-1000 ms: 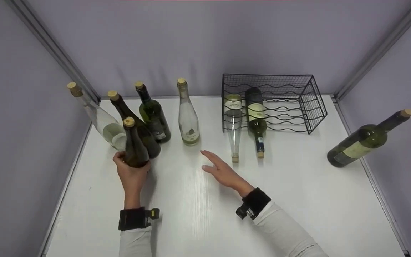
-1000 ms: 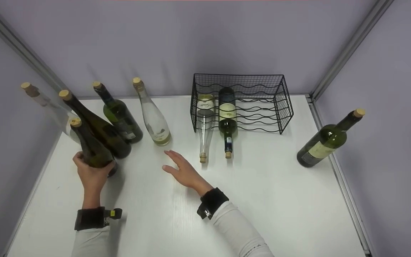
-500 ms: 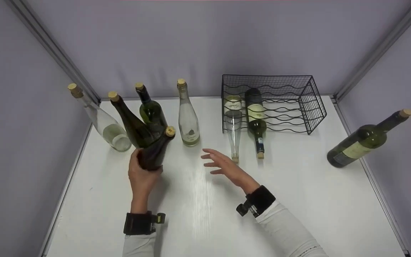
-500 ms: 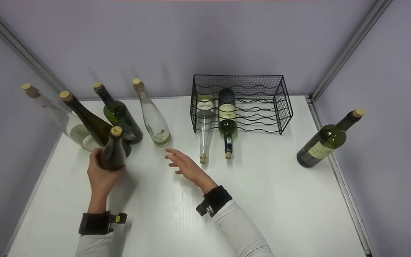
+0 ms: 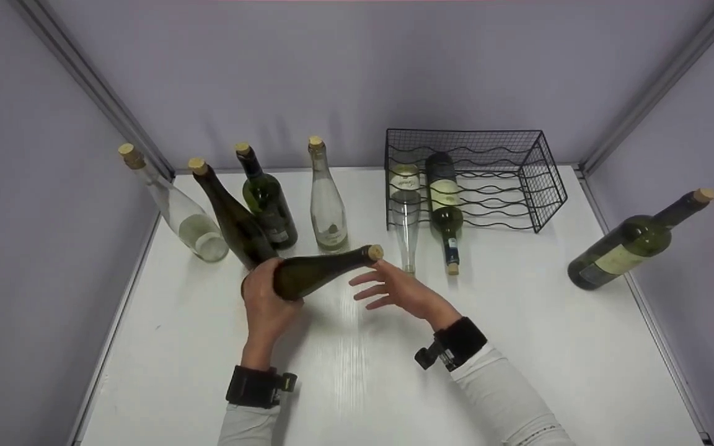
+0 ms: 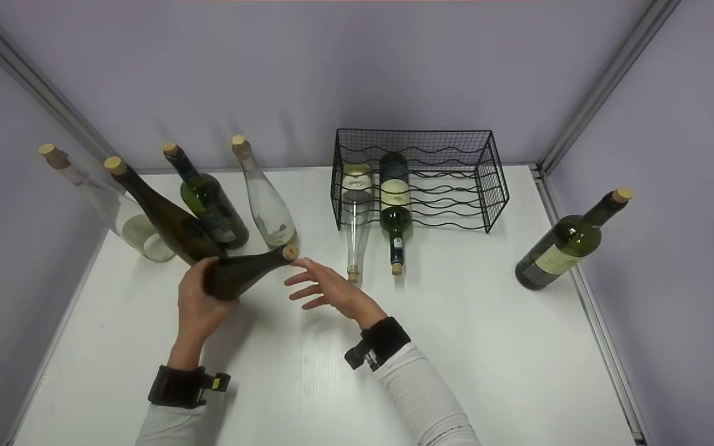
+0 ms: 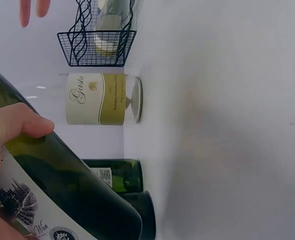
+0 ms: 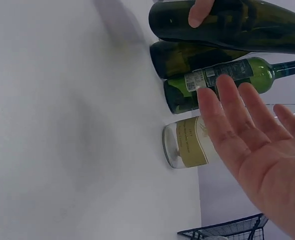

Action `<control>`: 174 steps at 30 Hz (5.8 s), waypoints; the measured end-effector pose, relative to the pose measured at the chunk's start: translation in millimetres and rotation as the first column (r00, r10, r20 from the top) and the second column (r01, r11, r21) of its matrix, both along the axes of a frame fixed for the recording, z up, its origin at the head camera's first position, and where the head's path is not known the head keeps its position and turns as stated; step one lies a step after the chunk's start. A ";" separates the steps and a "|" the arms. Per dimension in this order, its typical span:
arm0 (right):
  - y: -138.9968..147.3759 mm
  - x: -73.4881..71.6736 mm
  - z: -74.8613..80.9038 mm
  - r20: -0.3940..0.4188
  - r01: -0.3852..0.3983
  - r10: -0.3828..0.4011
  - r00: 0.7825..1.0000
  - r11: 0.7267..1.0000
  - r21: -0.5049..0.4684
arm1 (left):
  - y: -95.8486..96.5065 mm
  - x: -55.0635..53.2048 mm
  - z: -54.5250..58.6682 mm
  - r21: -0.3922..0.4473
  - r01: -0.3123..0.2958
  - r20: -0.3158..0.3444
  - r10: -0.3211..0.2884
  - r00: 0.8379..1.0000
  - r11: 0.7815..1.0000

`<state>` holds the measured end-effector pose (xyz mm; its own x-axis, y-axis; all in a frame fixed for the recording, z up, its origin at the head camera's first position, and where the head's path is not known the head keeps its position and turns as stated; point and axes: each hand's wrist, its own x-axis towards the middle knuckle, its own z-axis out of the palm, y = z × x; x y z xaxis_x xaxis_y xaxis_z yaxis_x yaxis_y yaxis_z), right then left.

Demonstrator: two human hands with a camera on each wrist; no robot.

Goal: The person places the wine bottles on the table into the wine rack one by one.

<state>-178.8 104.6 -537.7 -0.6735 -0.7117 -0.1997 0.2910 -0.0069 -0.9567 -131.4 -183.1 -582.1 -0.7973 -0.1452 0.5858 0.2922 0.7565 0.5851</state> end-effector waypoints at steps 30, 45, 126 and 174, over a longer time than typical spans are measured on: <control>11.2 9.4 28.9 -0.372 -0.184 0.478 0.795 0.776 0.603 | 10.5 1.9 3.0 -0.476 0.119 0.047 -0.110 0.993 0.871; 22.7 5.0 -2.3 -0.607 0.168 0.330 0.723 0.768 0.618 | 33.4 -0.4 6.9 -0.529 0.155 0.147 -0.090 0.985 0.835; 281.3 73.3 9.5 -0.408 0.575 -0.405 0.818 0.586 0.572 | 107.3 2.7 -5.0 -0.262 0.502 0.410 -0.376 0.831 0.824; 252.5 26.9 -45.3 -0.135 0.745 -0.791 0.597 0.484 0.458 | 138.5 -1.0 -6.5 -0.284 0.600 0.437 -0.456 0.775 0.748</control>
<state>-151.8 357.1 -583.0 -0.8731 0.2628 -0.4106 0.4527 0.1246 -0.8829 -132.4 -44.5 -588.5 -0.8212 0.5372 0.1923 0.5644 0.7152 0.4123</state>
